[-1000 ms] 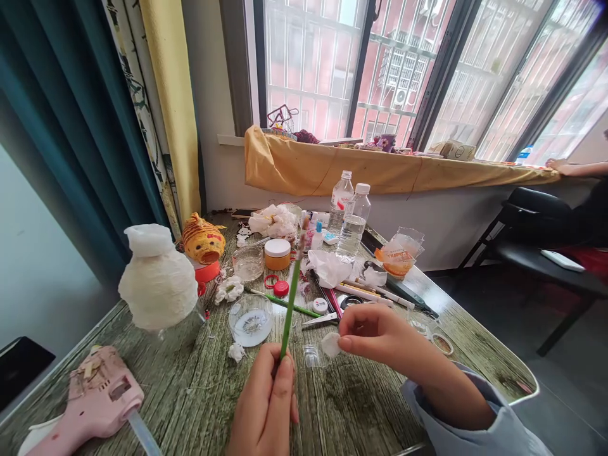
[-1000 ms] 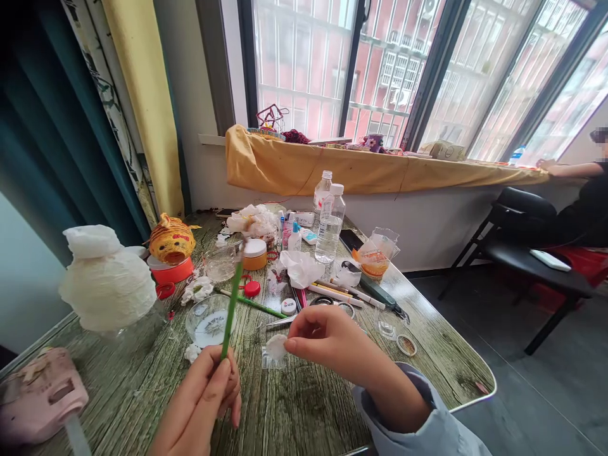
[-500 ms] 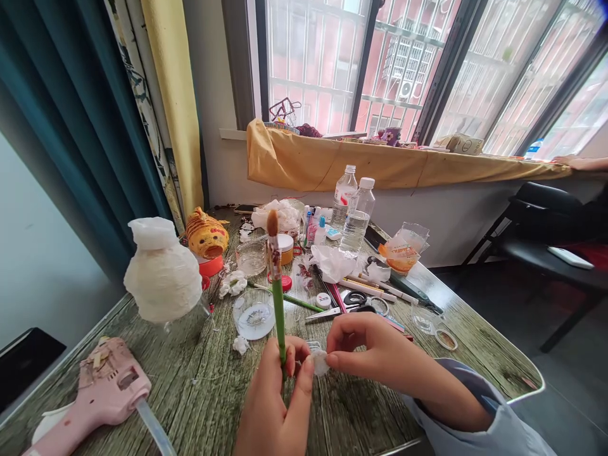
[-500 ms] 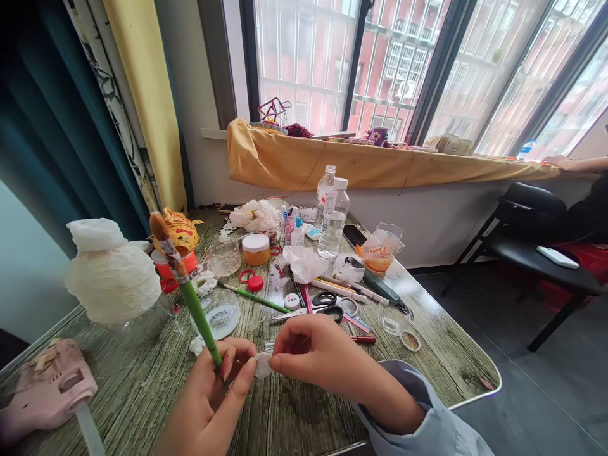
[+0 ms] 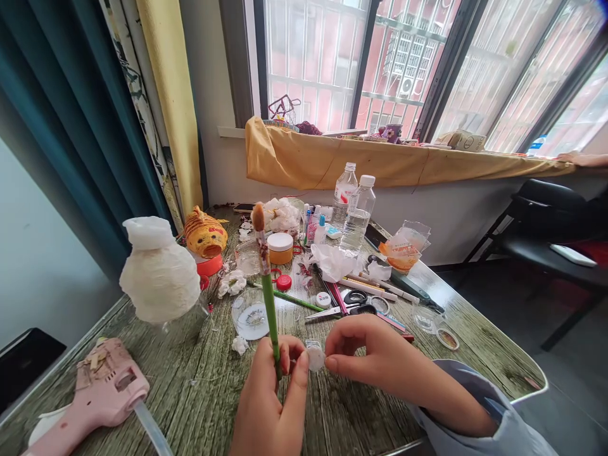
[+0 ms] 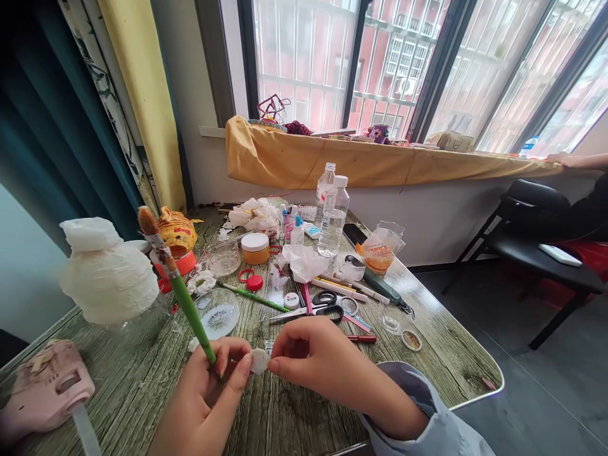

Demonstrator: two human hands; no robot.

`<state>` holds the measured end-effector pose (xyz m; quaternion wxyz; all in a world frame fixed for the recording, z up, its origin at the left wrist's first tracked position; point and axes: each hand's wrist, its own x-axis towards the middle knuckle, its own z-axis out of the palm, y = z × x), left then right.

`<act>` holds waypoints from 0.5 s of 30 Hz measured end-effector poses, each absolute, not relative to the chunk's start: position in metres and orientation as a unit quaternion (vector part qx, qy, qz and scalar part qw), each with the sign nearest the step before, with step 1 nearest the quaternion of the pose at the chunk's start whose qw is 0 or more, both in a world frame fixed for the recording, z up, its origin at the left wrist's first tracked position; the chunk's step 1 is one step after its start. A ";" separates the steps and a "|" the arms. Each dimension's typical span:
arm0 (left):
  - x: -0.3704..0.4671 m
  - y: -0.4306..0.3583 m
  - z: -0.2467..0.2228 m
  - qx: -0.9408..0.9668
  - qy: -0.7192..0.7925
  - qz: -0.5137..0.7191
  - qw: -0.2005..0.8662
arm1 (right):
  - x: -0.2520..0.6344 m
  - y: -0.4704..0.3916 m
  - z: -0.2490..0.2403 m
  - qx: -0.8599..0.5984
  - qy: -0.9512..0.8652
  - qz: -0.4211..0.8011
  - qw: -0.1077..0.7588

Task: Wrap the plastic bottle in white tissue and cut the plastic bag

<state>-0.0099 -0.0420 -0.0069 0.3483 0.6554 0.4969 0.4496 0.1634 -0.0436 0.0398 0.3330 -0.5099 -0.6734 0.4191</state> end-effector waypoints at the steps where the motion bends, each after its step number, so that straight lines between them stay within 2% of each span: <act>1: -0.010 -0.042 -0.006 0.656 0.499 0.445 0.349 | 0.163 -0.044 0.040 -0.511 -0.673 0.417 0.335; 15: -0.016 -0.039 -0.008 0.672 0.515 0.439 0.299 | 0.166 -0.043 0.037 -0.531 -0.671 0.383 0.347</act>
